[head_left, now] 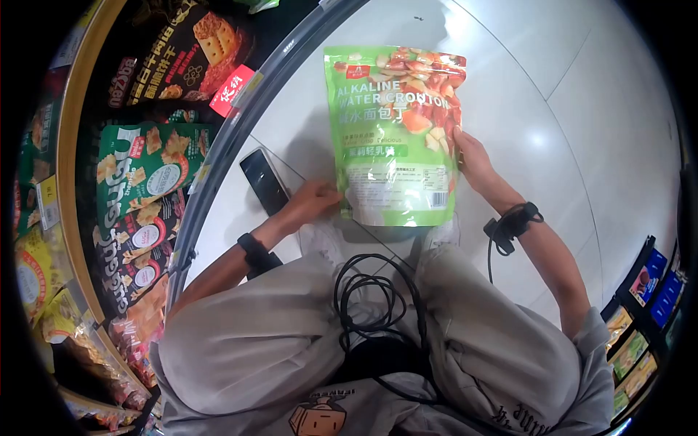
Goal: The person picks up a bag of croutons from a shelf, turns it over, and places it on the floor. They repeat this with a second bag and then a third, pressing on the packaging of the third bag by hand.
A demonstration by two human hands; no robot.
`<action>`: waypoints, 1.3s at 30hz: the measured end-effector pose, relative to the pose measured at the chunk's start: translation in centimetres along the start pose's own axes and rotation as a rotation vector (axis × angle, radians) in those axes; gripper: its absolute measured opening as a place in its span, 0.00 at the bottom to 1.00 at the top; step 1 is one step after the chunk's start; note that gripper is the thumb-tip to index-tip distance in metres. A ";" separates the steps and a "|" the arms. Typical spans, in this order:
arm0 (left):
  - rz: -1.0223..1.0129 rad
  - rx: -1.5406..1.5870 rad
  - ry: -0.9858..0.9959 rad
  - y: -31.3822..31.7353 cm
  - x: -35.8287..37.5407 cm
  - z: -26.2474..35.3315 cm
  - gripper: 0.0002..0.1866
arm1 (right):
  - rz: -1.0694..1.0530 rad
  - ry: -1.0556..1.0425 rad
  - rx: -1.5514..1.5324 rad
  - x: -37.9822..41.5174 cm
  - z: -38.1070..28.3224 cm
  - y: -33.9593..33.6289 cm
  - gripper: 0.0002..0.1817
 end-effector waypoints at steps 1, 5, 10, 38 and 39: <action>0.000 0.008 -0.007 0.1 -0.2 -0.5 0.22 | 0.034 0.030 0.082 0.7 -0.1 0.0 0.24; 0.020 0.167 0.018 0.1 -1.0 -1.6 0.15 | 0.023 0.084 0.233 3.1 1.2 -1.0 0.21; 0.036 0.179 -0.017 -0.1 -1.3 -2.3 0.12 | -0.139 0.090 0.362 5.1 3.0 -2.5 0.11; -0.519 -1.033 1.281 -1.6 30.1 19.8 0.18 | -0.169 -0.080 0.460 4.4 3.4 -2.9 0.09; -0.693 -1.152 1.463 -3.2 32.1 17.3 0.15 | -0.160 -0.082 0.461 4.4 3.5 -3.1 0.09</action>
Point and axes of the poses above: each hand's wrist, its own x-axis away from the middle knuckle, its own y-axis out of the palm, z = x × y, the point moved 5 cm from there along -x, towards the middle knuckle, and after that the axes turned 1 degree about -y, right-handed, at the moved point
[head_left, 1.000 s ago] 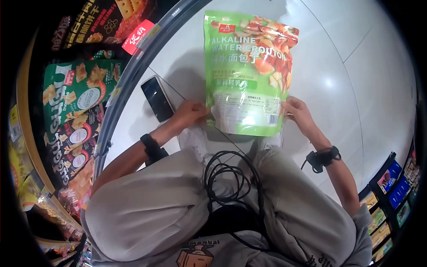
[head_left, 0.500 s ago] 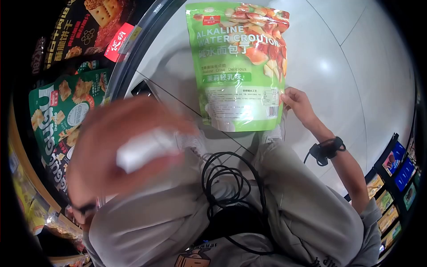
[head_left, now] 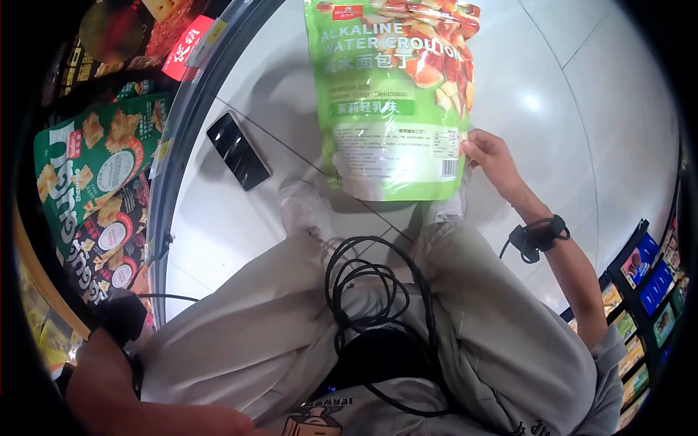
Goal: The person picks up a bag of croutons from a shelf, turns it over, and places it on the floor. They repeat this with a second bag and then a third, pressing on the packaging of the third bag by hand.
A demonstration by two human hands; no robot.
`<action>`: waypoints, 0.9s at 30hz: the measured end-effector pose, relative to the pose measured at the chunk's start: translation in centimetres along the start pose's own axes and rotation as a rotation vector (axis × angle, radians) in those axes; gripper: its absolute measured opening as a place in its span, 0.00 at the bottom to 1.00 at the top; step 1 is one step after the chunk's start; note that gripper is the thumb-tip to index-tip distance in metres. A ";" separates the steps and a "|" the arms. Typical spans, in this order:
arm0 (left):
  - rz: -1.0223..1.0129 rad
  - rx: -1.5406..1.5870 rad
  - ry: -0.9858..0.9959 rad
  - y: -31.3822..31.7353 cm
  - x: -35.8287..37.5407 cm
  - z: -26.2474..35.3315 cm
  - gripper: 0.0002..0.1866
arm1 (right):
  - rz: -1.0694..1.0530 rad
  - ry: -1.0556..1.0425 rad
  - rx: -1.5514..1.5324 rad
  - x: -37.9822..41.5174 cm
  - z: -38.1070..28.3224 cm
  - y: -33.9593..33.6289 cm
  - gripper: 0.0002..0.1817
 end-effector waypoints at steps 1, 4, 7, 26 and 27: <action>0.000 -0.002 0.009 -0.3 -2.4 -1.5 0.15 | -0.007 -0.010 -0.009 -0.1 0.2 0.0 0.09; 0.428 0.352 -0.274 -3.6 -8.7 -7.5 0.18 | -0.001 -0.014 -0.017 -0.1 0.5 0.0 0.09; 0.383 0.686 -0.248 -3.9 -7.2 -8.0 0.18 | 0.025 -0.013 -0.013 0.1 0.1 0.3 0.09; 0.445 0.234 -0.163 -1.7 -7.9 -7.7 0.10 | 0.031 -0.035 0.034 0.0 0.0 0.4 0.09; 0.699 0.091 -0.411 -1.0 -9.3 -7.1 0.04 | 0.048 -0.034 0.051 0.1 0.0 0.1 0.09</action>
Point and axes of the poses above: each hand's wrist, its own x-axis away from the middle knuckle, its own y-axis out of the palm, z = x × y, the point moved 5 cm from there along -x, towards the middle knuckle, and after that the axes turned 1 degree about -y, right-handed, at the moved point
